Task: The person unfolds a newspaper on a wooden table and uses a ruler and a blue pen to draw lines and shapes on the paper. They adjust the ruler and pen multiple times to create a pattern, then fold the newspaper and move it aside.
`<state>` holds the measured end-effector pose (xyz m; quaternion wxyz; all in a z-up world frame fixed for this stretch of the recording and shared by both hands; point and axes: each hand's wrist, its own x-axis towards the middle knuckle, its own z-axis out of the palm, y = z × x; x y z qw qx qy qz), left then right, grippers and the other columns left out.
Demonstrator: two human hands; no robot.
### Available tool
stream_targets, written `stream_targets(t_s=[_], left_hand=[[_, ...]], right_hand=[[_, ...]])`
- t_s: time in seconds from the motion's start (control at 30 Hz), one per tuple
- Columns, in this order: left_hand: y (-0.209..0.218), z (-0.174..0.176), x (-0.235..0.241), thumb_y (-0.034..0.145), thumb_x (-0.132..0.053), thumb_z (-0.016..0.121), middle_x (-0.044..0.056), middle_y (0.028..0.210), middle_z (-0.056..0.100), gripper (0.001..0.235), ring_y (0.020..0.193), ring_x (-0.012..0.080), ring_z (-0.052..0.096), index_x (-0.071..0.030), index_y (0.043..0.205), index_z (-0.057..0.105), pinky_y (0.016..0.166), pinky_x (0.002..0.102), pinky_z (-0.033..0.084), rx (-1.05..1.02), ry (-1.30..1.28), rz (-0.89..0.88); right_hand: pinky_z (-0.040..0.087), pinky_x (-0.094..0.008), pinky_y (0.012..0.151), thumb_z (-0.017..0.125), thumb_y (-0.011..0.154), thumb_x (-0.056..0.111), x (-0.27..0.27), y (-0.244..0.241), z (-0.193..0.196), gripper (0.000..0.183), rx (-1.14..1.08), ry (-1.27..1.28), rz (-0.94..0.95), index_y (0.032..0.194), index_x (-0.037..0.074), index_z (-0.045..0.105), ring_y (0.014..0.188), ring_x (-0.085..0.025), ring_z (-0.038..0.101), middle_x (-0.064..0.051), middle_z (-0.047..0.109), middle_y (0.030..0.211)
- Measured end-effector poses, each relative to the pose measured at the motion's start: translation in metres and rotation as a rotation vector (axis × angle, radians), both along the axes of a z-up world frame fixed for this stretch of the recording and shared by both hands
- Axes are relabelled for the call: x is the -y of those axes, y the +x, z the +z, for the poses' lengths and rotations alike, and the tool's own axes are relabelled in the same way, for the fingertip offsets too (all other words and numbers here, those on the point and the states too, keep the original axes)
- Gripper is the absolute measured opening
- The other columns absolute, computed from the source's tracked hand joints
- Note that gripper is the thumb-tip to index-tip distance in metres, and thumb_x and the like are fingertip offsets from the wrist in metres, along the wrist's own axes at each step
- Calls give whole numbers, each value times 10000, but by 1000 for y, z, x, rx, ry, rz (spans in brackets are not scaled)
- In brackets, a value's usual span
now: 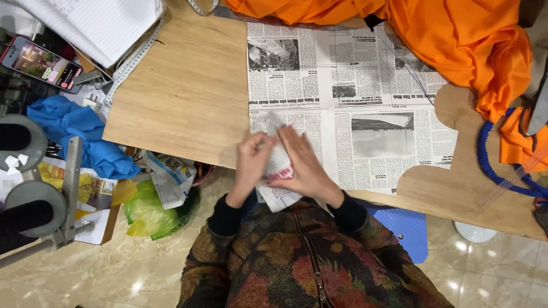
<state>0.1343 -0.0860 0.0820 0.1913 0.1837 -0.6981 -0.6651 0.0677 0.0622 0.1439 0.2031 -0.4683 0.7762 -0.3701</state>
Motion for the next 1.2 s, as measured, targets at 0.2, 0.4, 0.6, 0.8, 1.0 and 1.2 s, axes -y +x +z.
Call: stream_targets(t_s=[0.2, 0.4, 0.6, 0.8, 1.0, 1.2], left_hand=[[11, 35, -1, 888, -425, 783, 128, 1533, 388, 714, 1413, 344, 266, -314, 1510, 452, 1198, 550, 146, -190, -710, 47], [25, 58, 5, 906, -336, 742, 65, 767, 704, 225, 893, 249, 734, -115, 946, 751, 1188, 572, 305, -154, -1029, -370], [58, 36, 38, 978, -288, 687, 18, 592, 637, 274, 572, 174, 657, -134, 770, 597, 816, 306, 519, -319, -1068, -441], [100, 41, 54, 976, -308, 678, 50, 530, 593, 335, 582, 265, 678, -122, 712, 588, 636, 354, 553, 7, -641, -428], [202, -37, 116, 888, -565, 734, 231, 1461, 548, 767, 1380, 383, 490, 2, 1390, 608, 1095, 472, 461, 823, 147, 116], [332, -245, 117, 1018, -163, 609, -38, 888, 552, 239, 673, 120, 666, -26, 1209, 569, 769, 251, 590, 705, 818, 240]], right_hand=[[499, -353, 637, 661, 967, 76, -23, -8, -32, 229, 434, -108, -82, 741, 42, 687, 619, -132, 553, -59, 687, 624], [489, -429, 678, 565, 1007, 484, -29, -18, -72, 469, -2, 229, 179, 978, 63, 770, 588, -273, 533, -102, 600, 530], [480, -409, 620, 592, 1002, 352, -40, -14, -36, 255, -38, 109, 315, 897, 136, 675, 603, -324, 547, -125, 604, 554], [500, -380, 596, 563, 1038, 290, -47, -25, -38, 317, 24, 102, 331, 772, 120, 592, 574, -291, 556, -90, 562, 516], [544, -431, 924, 507, 1073, 193, -81, -75, -50, 273, 208, 222, -127, 983, 100, 748, 916, -311, 743, -112, 794, 922], [531, -318, 691, 493, 1104, 211, -83, -76, -51, 287, 264, 187, -315, 1043, 149, 767, 629, -186, 647, -64, 692, 629]])
